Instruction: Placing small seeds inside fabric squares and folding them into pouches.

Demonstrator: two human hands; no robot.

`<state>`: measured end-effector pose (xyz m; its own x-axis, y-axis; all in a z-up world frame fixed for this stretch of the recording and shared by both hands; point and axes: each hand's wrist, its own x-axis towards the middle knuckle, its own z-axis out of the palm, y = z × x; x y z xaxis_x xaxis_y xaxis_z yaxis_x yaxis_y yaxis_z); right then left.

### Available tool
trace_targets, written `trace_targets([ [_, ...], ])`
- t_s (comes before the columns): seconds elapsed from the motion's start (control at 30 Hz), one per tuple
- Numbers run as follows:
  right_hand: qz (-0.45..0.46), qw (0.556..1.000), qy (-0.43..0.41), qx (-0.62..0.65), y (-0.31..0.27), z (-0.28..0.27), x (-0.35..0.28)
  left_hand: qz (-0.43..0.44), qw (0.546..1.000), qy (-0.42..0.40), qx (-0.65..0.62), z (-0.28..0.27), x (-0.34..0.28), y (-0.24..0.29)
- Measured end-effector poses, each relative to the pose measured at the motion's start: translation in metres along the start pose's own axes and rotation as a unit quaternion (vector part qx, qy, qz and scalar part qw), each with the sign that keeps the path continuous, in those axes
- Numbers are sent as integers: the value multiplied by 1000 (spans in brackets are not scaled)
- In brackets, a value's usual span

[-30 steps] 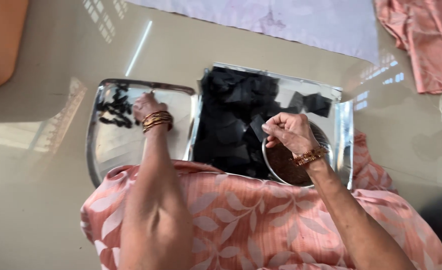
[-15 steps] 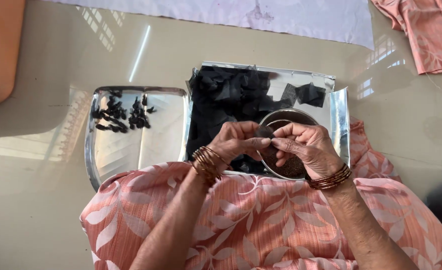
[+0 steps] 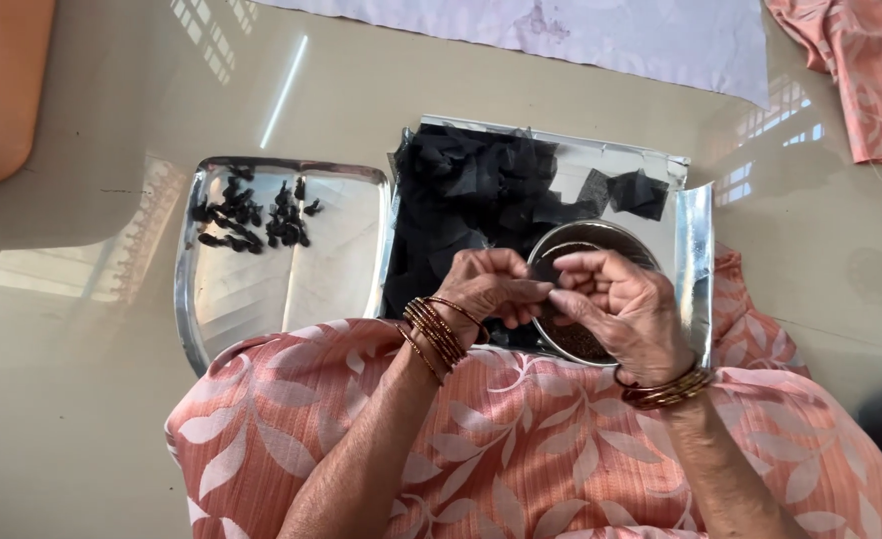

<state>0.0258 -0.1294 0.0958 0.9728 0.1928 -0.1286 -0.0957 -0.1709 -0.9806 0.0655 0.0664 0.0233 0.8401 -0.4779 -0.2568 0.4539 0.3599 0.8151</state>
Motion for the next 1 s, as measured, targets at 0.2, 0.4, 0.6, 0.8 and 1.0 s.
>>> trace_targets([
  [0.2, -78, 927, -38, -365, 92, 8, 61, -102, 976, 104, 159, -36, 14, -45],
  [0.4, -133, 900, 45, -412, 129, 53, 138, -85, 733, 292, 608, -51, 18, -46],
  [0.6, 50, 961, 10, -271, 95, 34, 125, -126, 728, 268, 619, -35, 2, -8],
  [0.8, 104, 993, -12, -53, 22, 7, 89, 87, 656, 425, 617, -27, 0, 11],
  [1.0, 109, 984, -3, -144, -21, -7, 41, -45, 996, 74, -5, -7, -15, 32],
])
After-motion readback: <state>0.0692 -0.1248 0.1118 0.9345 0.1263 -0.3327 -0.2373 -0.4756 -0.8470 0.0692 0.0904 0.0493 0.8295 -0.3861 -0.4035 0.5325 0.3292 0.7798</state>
